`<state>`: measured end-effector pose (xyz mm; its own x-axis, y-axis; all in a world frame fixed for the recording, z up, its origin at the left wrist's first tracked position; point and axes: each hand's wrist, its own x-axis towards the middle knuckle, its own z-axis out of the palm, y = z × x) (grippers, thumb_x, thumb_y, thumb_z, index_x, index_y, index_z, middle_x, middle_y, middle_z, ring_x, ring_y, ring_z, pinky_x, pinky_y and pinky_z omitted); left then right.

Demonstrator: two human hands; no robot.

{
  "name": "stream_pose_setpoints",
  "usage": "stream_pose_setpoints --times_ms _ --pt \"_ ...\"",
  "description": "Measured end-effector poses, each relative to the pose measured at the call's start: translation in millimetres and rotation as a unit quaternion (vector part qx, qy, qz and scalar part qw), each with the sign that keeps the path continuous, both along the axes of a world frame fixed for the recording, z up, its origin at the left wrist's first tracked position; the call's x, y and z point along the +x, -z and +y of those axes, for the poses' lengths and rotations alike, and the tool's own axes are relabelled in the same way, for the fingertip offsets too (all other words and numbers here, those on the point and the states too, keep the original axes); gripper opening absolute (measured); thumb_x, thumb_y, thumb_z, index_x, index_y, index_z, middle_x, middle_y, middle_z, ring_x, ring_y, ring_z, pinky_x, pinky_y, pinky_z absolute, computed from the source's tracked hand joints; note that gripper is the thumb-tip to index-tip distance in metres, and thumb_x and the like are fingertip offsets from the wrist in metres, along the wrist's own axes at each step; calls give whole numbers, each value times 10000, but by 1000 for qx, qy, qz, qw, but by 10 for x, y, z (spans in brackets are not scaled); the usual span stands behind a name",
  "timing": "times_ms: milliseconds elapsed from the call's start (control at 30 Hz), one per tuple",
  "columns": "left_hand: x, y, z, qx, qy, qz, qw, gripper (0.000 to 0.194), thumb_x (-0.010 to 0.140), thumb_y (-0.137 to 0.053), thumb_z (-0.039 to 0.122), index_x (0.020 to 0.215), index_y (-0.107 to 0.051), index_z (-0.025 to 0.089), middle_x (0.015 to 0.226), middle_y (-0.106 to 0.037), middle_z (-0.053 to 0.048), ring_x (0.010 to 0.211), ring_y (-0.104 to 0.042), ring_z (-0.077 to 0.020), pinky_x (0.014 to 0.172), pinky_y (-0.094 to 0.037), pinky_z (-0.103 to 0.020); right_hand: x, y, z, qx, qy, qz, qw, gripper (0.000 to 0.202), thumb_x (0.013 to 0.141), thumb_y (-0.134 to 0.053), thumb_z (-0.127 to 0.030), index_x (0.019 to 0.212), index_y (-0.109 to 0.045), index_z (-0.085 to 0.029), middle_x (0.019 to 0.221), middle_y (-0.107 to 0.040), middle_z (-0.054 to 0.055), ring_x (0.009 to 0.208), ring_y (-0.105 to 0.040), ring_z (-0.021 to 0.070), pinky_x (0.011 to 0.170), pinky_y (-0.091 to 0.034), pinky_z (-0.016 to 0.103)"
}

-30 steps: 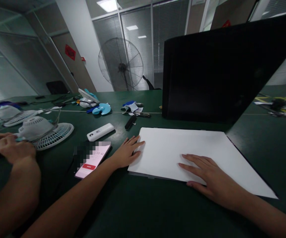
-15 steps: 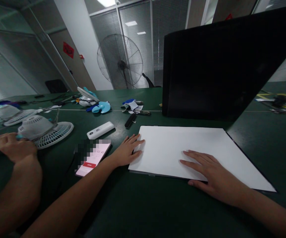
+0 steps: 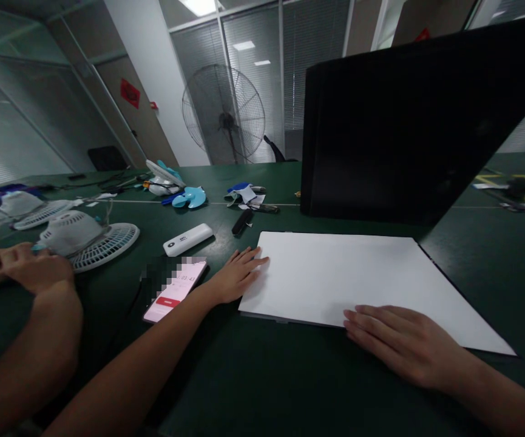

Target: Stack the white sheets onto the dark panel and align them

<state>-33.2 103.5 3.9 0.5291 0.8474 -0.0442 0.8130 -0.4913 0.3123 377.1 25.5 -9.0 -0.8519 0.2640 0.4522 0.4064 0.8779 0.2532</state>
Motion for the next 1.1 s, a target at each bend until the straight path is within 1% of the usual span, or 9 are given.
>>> stream_pose_setpoints --times_ms 67,167,367,600,700,833,900,967,1100 --pt "-25 -4 15 -1 2 -9 1000 505 1103 -235 411 1575 -392 327 1707 -233 -19 1579 -157 -300 1268 -111 -587 10 -22 -35 31 -27 -25 999 387 988 -463 -114 1337 -625 -152 1318 -680 98 1105 -688 207 828 -635 337" --pt "-75 8 54 3 6 -21 1000 516 1082 -263 289 1585 -372 305 1702 -252 -14 1573 -198 -274 1277 -137 -561 56 -74 -37 70 -53 -29 996 377 994 -450 -119 1324 -632 -97 1325 -671 129 1168 -663 227 867 -634 341" --pt "-135 38 117 11 13 -39 999 722 929 -346 48 1591 -358 337 1691 -279 28 1548 -282 -246 1277 -201 -536 150 -167 -46 84 -41 19 995 401 976 -513 -104 1364 -616 -108 1383 -630 128 1333 -560 255 988 -598 371" --pt "-103 -8 80 33 26 -44 998 766 932 -592 204 1616 -284 357 1695 -274 -16 1514 -346 -302 1246 -279 -539 188 -264 -128 26 24 67 997 541 1006 -477 -119 1535 -452 -231 1381 -642 54 1297 -593 212 1066 -552 385" --pt "-90 -24 75 48 21 -44 998 676 985 -558 242 1599 -318 388 1676 -320 -4 1467 -422 -302 1211 -345 -522 214 -285 -83 51 41 67 996 497 1005 -467 -95 1478 -528 -233 1374 -650 47 1279 -605 204 1073 -531 379" --pt "-81 -15 90 74 14 -39 996 593 1015 -526 239 1567 -377 395 1646 -377 -4 1397 -511 -279 1161 -416 -485 213 -193 50 85 8 85 993 400 904 -693 -105 1298 -661 -173 1318 -683 79 1211 -645 209 1035 -534 366" --pt "-85 -7 102 83 18 -24 996 609 1007 -536 224 1566 -372 404 1640 -389 -3 1414 -494 -281 1182 -381 -519 206 -142 96 97 -2 82 992 361 890 -710 -101 1245 -681 -159 1298 -691 89 1203 -649 217 1035 -531 380" --pt "-95 -4 111 91 24 -12 996 618 1006 -542 225 1566 -359 413 1635 -398 -2 1451 -448 -281 1214 -309 -571 195 -130 107 107 -12 62 992 309 934 -634 -84 1234 -682 -143 1305 -686 100 1226 -637 223 1028 -530 380" --pt "-99 -10 89 92 28 -9 995 625 1014 -536 239 1571 -329 433 1640 -391 2 1488 -394 -267 1235 -220 -616 184 -227 70 95 -8 56 994 344 937 -587 -42 1266 -650 -118 1325 -674 114 1271 -610 223 996 -546 357"
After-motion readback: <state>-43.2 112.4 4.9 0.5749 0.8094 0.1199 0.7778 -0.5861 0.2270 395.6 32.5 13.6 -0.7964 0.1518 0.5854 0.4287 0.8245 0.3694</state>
